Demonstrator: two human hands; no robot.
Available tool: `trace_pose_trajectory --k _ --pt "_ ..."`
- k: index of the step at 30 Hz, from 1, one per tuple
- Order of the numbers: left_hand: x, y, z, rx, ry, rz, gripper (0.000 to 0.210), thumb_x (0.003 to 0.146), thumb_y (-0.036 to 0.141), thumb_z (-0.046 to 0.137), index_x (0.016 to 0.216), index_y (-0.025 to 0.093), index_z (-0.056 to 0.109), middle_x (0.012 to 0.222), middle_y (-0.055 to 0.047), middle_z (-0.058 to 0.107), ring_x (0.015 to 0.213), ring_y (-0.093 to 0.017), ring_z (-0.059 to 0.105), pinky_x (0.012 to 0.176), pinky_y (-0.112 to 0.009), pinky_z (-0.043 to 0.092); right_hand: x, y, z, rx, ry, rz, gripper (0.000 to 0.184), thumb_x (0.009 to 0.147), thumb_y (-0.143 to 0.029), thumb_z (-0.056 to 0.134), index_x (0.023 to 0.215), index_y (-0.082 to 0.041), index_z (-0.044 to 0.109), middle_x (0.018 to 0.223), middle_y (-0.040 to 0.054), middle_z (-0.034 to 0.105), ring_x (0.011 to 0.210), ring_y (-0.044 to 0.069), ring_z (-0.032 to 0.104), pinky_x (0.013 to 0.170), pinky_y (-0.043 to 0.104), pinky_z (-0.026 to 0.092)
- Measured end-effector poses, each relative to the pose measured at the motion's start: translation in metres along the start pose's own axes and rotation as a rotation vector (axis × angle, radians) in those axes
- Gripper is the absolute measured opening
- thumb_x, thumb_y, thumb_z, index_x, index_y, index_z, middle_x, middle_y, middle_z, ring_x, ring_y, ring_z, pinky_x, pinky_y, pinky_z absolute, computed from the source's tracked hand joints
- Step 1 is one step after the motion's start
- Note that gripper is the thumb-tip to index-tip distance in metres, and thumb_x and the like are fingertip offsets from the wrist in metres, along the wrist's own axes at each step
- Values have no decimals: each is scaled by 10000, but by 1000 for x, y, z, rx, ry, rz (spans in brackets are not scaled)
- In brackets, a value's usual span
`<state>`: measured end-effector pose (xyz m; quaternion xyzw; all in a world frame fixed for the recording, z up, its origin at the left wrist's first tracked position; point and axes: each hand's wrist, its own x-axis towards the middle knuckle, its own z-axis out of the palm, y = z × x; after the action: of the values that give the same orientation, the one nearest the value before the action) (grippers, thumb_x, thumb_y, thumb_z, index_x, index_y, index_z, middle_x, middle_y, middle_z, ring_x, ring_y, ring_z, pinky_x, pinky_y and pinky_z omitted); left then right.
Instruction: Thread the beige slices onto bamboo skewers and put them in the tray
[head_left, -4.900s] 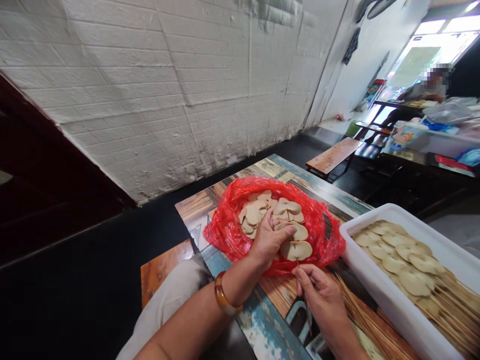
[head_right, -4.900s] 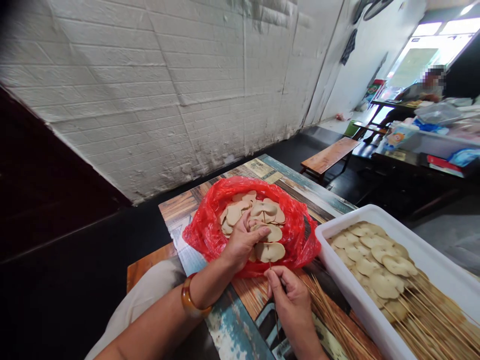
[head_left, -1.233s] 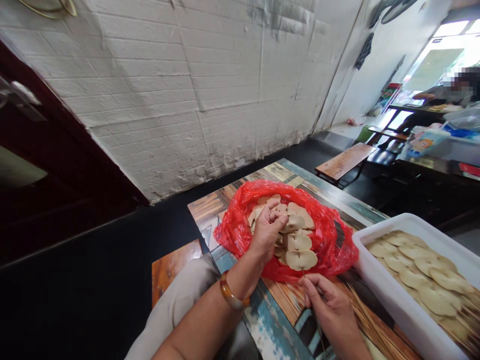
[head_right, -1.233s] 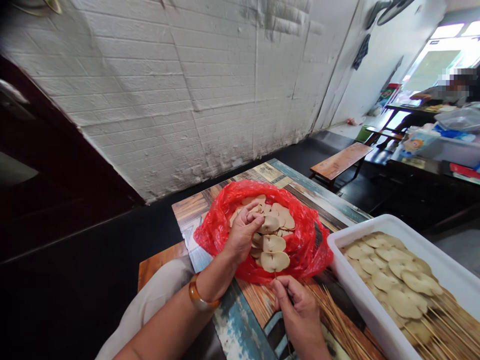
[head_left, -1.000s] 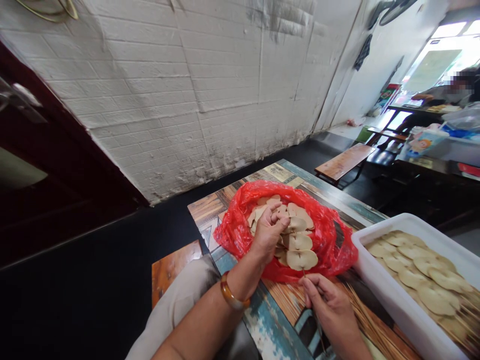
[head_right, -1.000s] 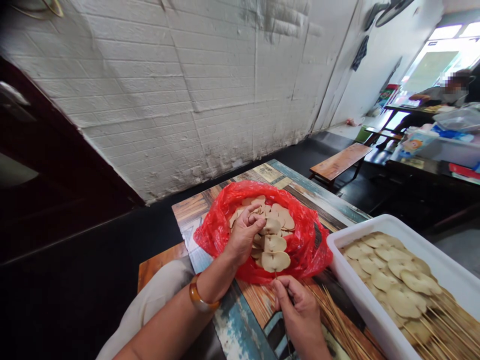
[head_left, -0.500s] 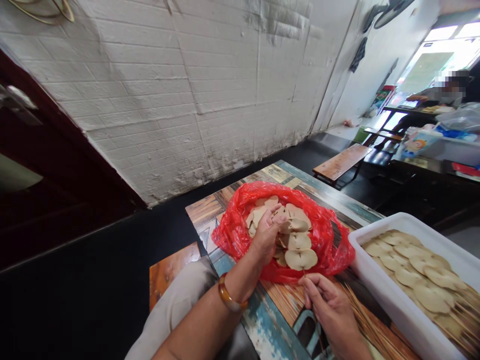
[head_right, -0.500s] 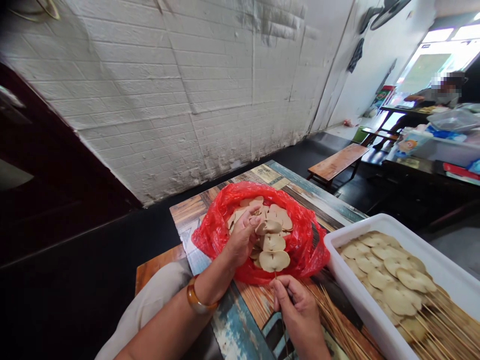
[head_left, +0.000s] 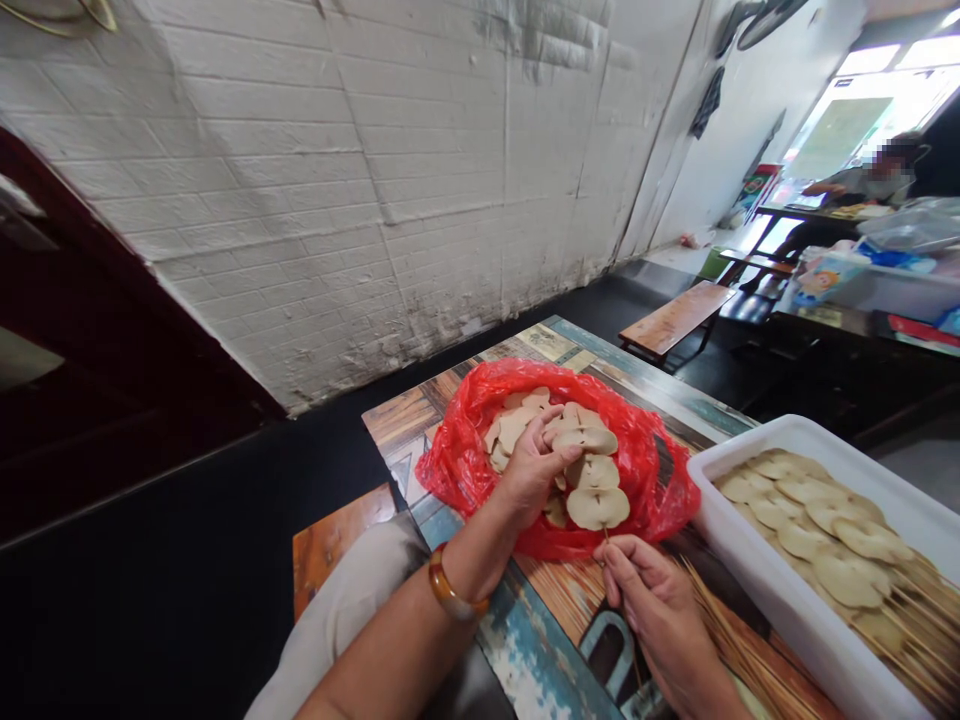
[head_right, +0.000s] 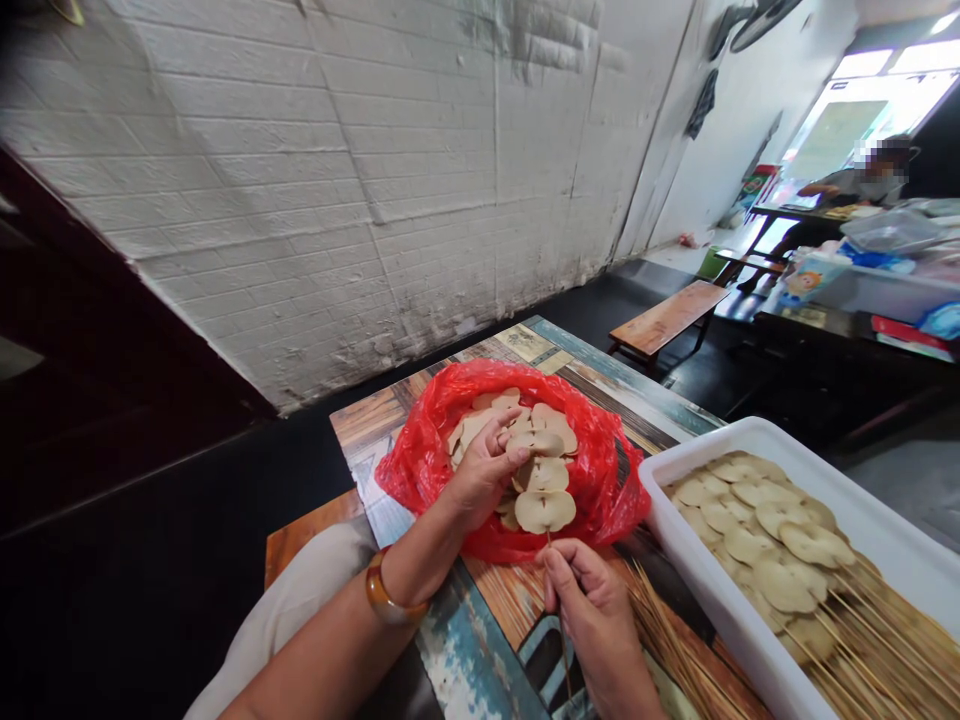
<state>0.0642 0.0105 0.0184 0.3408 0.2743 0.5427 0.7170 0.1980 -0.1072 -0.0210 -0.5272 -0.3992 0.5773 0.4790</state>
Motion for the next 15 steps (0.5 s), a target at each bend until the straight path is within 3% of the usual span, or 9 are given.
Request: trace_pose_trajectory --k 15 --pt "-1 2 0 55 34 7 731 575 212 783 1225 184 450 774 16 591 632 -85 554 594 -192 401 -2 -8 2 -71 -12 5 321 802 -479 580 728 -170 543 504 -78 395 419 40 245 407 200 156"
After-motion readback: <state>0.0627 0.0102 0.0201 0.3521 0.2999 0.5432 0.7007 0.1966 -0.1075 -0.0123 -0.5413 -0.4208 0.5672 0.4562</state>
